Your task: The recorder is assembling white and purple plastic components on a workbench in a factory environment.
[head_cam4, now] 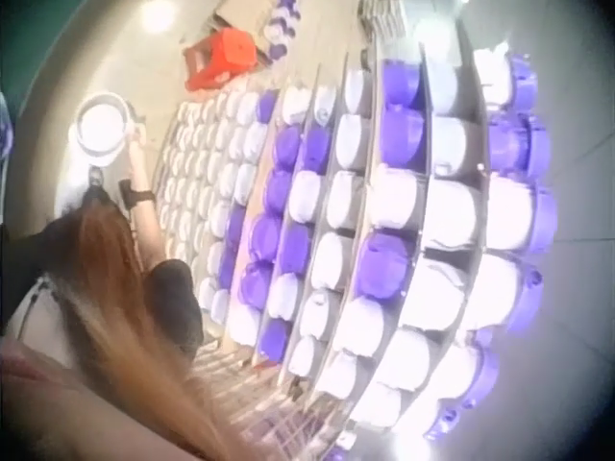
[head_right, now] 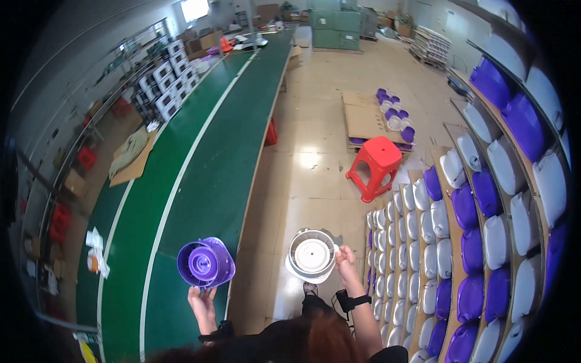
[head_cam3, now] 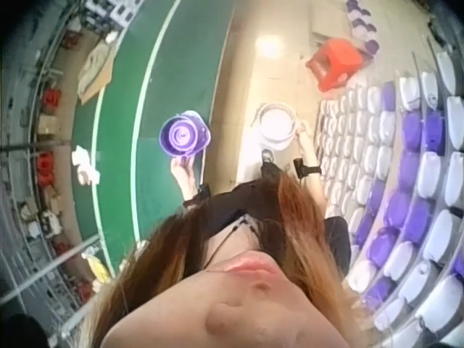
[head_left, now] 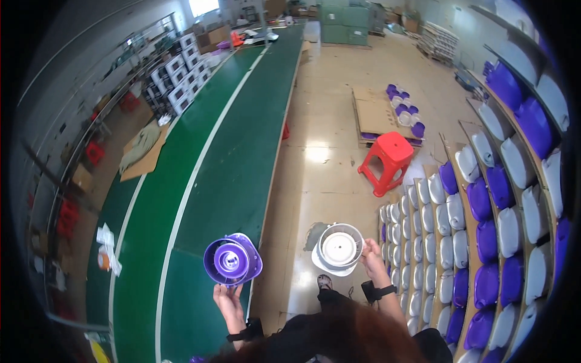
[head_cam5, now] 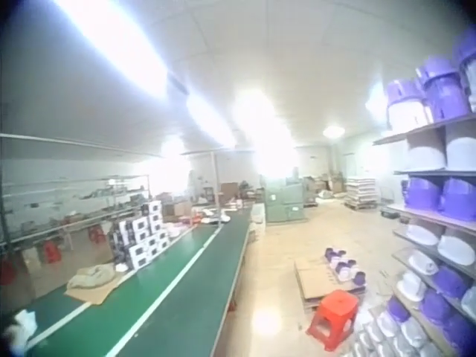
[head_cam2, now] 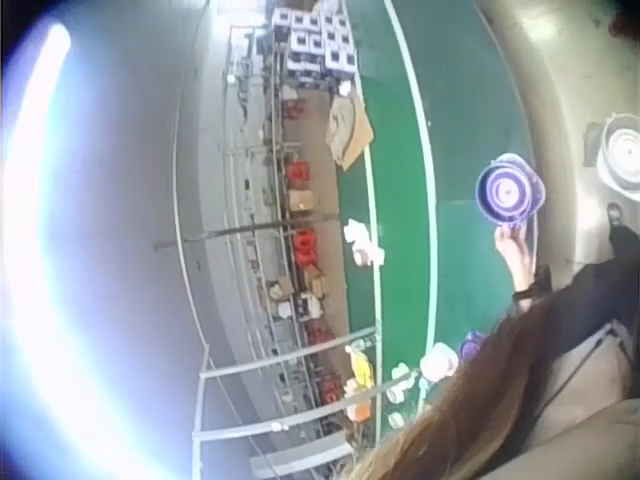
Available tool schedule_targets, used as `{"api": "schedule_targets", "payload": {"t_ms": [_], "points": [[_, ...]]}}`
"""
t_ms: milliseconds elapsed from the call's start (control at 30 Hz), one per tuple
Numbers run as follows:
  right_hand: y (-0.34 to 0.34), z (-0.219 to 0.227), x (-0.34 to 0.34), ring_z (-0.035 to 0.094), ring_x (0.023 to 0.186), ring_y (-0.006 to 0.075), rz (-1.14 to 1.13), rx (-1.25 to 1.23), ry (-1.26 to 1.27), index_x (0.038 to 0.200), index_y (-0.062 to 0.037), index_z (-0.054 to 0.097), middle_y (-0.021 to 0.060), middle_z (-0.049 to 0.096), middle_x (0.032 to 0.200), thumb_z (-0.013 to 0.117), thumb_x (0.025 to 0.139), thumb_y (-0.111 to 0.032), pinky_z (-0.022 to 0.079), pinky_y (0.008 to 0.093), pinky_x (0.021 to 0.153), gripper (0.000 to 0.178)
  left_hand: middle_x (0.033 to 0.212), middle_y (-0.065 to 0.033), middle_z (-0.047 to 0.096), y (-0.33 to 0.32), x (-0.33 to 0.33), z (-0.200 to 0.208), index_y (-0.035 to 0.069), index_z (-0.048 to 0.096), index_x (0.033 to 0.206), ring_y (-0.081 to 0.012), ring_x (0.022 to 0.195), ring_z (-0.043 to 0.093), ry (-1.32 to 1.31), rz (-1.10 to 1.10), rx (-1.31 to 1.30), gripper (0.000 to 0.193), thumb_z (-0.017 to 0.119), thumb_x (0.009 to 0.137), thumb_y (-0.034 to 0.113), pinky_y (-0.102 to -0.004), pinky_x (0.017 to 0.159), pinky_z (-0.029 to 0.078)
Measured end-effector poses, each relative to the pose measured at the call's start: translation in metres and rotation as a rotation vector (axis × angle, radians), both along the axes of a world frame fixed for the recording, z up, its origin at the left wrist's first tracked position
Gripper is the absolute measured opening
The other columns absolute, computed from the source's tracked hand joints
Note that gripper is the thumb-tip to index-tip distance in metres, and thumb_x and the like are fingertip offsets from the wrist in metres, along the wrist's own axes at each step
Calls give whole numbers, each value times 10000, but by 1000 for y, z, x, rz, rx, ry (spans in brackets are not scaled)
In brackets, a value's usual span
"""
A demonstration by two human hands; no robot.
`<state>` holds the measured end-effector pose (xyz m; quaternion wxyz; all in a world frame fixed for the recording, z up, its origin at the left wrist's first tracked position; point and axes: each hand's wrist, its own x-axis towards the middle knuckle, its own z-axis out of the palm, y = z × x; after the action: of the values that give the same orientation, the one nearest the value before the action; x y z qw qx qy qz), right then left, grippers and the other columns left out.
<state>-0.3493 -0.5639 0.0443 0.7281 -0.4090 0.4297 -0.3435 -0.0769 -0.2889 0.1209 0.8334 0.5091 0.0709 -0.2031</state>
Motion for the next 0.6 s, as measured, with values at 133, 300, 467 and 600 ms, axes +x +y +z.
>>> {"api": "schedule_targets", "payload": {"t_ms": [133, 300, 467, 600], "points": [[-54, 40, 1, 478, 636, 51, -268, 4, -91, 893, -74, 452, 0, 502, 778, 398, 883, -91, 450, 207, 562, 57, 830, -76, 523, -111, 35, 15, 45, 443, 821, -182, 740, 539, -12, -119, -14, 38, 408, 830, 59, -412, 724, 506], [-136, 23, 8, 410, 610, 39, -412, 3, -143, 901, -61, 441, -29, 434, 738, 385, 880, -78, 446, 218, 590, 62, 821, -80, 528, -225, 72, 11, 51, 440, 777, -199, 688, 556, -3, -204, -47, 89, 388, 845, 74, -417, 693, 510], [-223, -16, 35, 408, 631, 41, -607, -43, -143, 894, -83, 437, -29, 444, 752, 389, 879, -83, 446, 230, 618, 51, 798, -80, 545, -336, 109, 8, 54, 446, 780, -197, 695, 562, 96, -270, -13, 108, 378, 859, 85, -415, 683, 512], [-311, 9, 79, 484, 713, 90, -844, -51, -255, 863, -89, 424, 7, 489, 817, 404, 879, -104, 463, 270, 676, 30, 782, -75, 553, -420, 155, -9, 43, 458, 800, -160, 698, 560, 122, -346, 26, 126, 384, 875, 113, -354, 634, 530]]}}
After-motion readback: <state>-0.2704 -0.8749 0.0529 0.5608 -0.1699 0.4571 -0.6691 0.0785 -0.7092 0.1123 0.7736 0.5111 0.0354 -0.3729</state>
